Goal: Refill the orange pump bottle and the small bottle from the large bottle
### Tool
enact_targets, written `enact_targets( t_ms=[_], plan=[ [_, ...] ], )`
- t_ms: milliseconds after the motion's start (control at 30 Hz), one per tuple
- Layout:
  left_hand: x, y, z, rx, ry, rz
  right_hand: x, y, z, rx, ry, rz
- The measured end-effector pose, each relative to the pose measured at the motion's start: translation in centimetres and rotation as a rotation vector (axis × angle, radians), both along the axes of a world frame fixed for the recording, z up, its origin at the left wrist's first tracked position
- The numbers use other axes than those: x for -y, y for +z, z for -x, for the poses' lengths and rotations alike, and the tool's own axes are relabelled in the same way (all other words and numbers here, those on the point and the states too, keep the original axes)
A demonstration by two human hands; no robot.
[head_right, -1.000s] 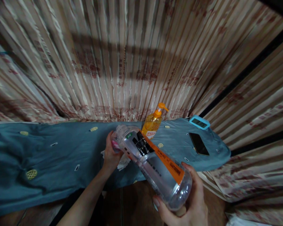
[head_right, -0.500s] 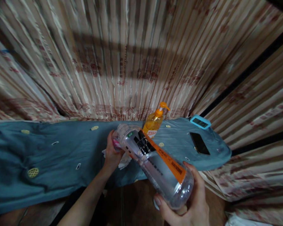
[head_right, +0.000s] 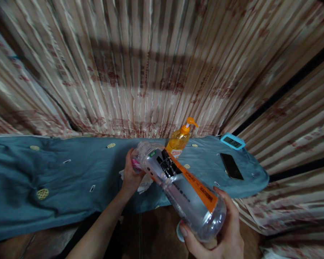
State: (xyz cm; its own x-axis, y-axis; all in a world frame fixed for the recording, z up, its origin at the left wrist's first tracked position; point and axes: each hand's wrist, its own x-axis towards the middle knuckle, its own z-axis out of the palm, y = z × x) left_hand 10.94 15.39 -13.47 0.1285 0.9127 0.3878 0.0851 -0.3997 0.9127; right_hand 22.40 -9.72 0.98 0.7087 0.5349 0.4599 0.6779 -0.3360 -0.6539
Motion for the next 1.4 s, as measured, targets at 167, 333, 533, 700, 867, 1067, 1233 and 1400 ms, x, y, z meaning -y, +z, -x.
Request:
enact_targets(
  t_ms=[167, 333, 533, 700, 867, 1067, 1233, 1400],
  plan=[
    [0.02, -0.05, -0.14, 0.012, 0.005, -0.003, -0.02, 0.03, -0.02, 0.006, 0.004, 0.007],
    [-0.09, -0.19, -0.15, 0.031, -0.014, 0.016, -0.01, 0.06, 0.08, -0.031, -0.004, 0.008],
    [-0.01, 0.02, -0.04, 0.014, -0.008, 0.001, -0.01, 0.04, 0.06, 0.02, -0.009, 0.01],
    [0.02, 0.03, -0.02, 0.002, -0.001, -0.005, -0.02, 0.0, 0.04, 0.009, 0.003, -0.001],
    [0.04, 0.09, -0.02, 0.007, -0.001, -0.003, -0.02, 0.1, 0.24, -0.026, -0.005, 0.004],
    [0.03, -0.1, -0.23, 0.025, 0.007, 0.012, -0.18, 0.22, 0.47, -0.039, -0.017, -0.004],
    [0.01, -0.2, -0.3, 0.03, 0.014, 0.01, -0.22, 0.22, 0.49, -0.038, -0.007, -0.011],
    [0.13, -0.18, -0.26, 0.019, 0.019, 0.01, -0.28, 0.31, 0.65, -0.098, -0.016, -0.019]
  ],
)
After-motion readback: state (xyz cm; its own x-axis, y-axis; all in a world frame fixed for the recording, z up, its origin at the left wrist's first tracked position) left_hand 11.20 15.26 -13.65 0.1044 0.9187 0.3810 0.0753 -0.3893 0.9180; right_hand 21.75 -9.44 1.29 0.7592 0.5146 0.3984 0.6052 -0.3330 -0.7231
